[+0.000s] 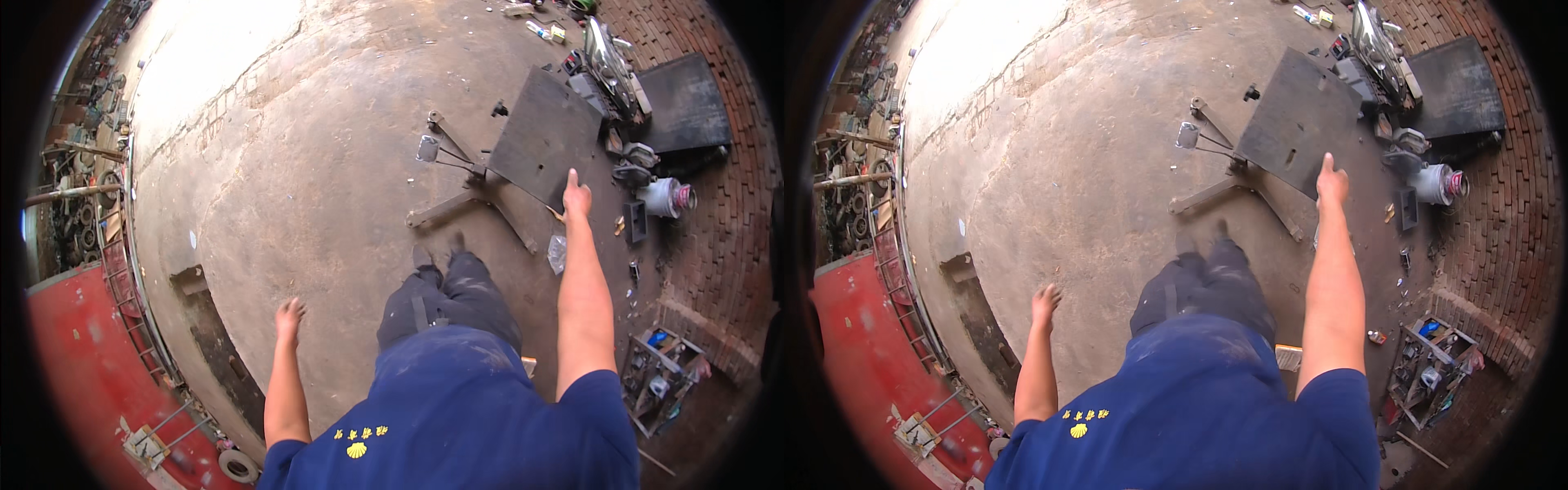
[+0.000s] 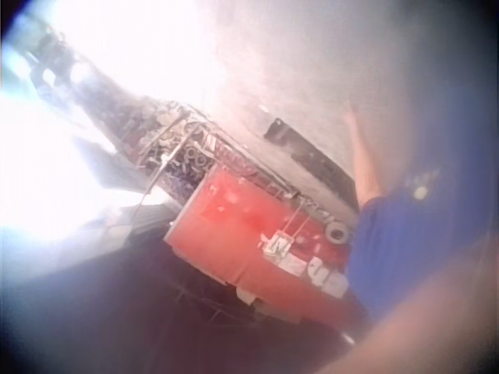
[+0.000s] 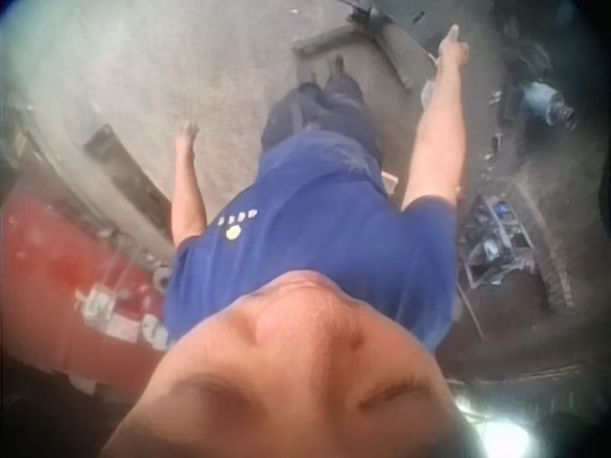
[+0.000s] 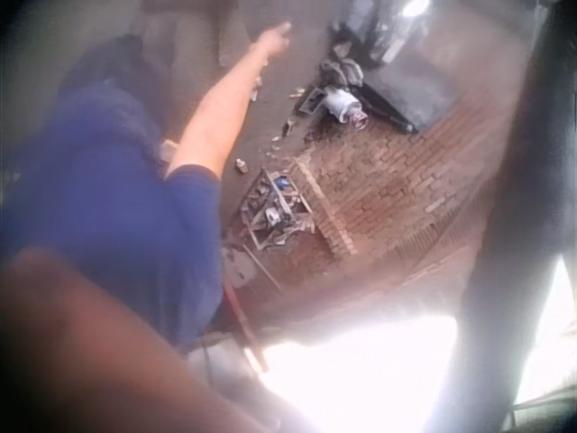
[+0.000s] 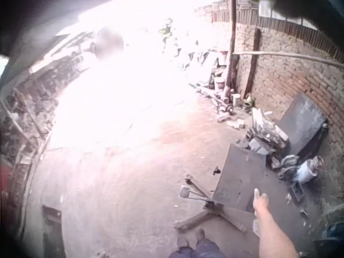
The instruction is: The person picks up a metal plate and a car grille from a cluttered workshop floor, carries them across the space, and places them down near other parts and tools.
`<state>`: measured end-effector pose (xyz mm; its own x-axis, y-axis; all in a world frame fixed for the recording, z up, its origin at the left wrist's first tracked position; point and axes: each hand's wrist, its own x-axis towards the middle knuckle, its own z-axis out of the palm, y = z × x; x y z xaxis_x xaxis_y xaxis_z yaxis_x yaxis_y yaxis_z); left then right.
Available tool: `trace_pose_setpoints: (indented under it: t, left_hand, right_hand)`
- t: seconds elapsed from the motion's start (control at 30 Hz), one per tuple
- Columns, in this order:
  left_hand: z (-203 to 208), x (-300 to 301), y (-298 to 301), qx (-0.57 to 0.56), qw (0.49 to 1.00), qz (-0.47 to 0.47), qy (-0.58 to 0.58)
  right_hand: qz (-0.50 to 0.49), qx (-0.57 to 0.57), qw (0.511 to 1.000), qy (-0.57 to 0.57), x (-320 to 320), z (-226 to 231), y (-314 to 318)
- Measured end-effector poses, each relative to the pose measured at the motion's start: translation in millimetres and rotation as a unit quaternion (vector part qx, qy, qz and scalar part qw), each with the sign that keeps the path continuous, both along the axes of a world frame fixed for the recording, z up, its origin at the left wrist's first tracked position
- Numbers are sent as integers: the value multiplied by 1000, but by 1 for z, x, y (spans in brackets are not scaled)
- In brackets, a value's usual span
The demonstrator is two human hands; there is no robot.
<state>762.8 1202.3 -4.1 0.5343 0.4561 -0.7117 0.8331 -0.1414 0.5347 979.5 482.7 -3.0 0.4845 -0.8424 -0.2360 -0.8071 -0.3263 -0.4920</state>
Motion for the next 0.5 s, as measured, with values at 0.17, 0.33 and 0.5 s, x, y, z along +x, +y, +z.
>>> trace_pose_setpoints:
  t: [0.17, 0.33, 0.5]
  left_hand:
    - [-8, -93, 91, 41, 976, 211, 41]
    - [-29, -24, 54, -36, 985, 153, 70]
    - [-19, 211, -11, 10, 989, -140, -42]
  right_hand:
    - [-7, -27, 1000, -6, 2, -15, -2]
    - [-84, -44, 994, -48, 75, -24, 35]
    - [-98, -18, 994, -41, 161, -25, 46]
